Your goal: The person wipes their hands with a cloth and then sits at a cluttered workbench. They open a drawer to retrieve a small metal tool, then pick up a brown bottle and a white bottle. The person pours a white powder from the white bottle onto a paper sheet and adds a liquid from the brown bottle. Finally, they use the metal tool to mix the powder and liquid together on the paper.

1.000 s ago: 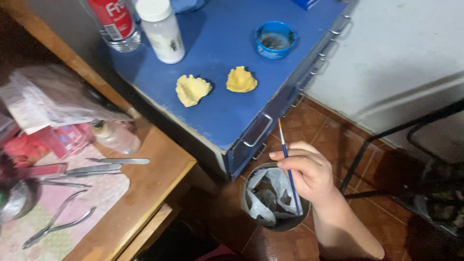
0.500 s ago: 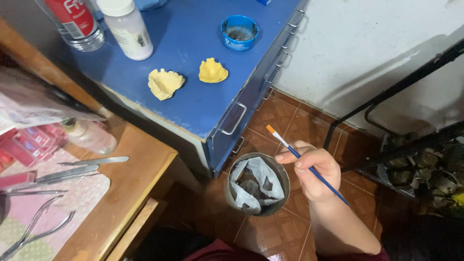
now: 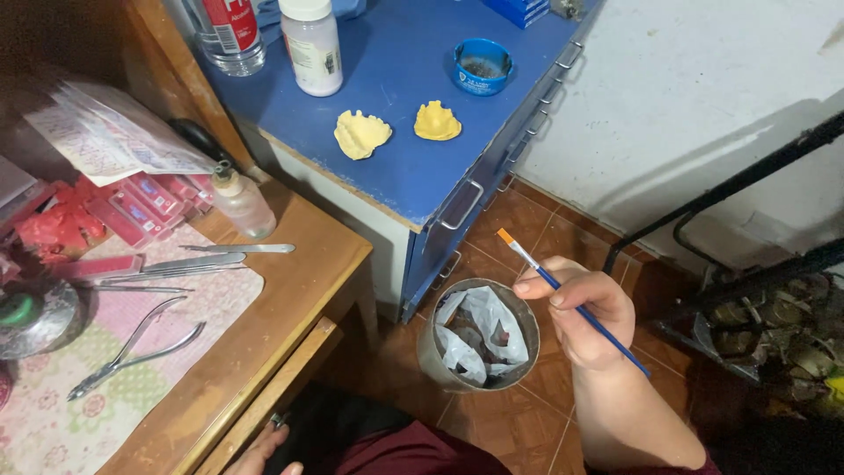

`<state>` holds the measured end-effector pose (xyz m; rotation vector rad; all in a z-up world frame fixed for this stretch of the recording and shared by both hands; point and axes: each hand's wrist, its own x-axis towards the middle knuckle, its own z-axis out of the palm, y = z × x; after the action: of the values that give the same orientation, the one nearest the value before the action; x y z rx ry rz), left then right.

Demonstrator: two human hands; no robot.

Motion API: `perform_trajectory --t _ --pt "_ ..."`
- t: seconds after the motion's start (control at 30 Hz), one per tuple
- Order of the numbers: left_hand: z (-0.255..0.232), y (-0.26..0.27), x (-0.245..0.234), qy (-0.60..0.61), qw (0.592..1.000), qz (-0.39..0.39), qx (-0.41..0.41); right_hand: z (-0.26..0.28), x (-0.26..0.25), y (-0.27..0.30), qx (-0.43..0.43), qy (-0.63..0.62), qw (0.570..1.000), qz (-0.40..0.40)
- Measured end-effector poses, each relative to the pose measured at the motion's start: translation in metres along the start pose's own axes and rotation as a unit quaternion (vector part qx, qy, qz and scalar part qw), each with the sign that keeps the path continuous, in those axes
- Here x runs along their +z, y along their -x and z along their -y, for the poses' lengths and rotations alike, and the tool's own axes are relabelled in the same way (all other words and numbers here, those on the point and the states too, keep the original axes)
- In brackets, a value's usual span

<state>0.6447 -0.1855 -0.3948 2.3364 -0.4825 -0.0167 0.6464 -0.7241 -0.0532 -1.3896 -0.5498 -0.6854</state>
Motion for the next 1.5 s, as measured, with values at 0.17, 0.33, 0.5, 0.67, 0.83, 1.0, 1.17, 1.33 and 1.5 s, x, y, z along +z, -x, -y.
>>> perform_trajectory --t 0.17,0.33,0.5,0.67,0.83,1.0,1.17,1.33,1.5 --pt "-0.103 -0.045 -0.047 0.010 1.000 -0.002 -0.020 0.002 0.005 0.007 -0.005 0.018 1.000 0.009" --pt "-0.136 -0.048 -0.062 -0.021 0.999 -0.040 -0.012 0.010 0.012 -0.012 -0.019 0.141 0.986 0.085" --pt "-0.170 -0.055 -0.076 0.027 0.997 -0.071 -0.006 -0.008 -0.001 -0.009 0.112 0.170 0.978 0.040" --pt "-0.193 -0.060 -0.087 0.060 0.994 -0.077 -0.041 -0.023 -0.017 -0.010 0.216 0.147 0.964 -0.041" --pt "-0.240 -0.070 -0.112 0.062 0.994 0.004 -0.086 -0.067 -0.054 0.019 0.159 0.294 0.936 -0.112" --pt "-0.279 -0.069 -0.126 0.075 0.995 -0.025 -0.055 -0.075 -0.036 0.013 0.204 0.263 0.938 -0.096" --pt "-0.307 -0.048 -0.139 0.100 0.995 -0.022 -0.003 -0.064 0.045 -0.004 0.172 0.270 0.947 0.030" --pt "-0.314 -0.023 -0.127 0.159 0.985 0.034 0.049 -0.033 0.178 -0.016 0.038 0.306 0.874 0.375" --pt "-0.314 -0.008 -0.129 0.142 0.988 0.037 0.049 -0.038 0.234 0.000 0.002 0.294 0.837 0.461"
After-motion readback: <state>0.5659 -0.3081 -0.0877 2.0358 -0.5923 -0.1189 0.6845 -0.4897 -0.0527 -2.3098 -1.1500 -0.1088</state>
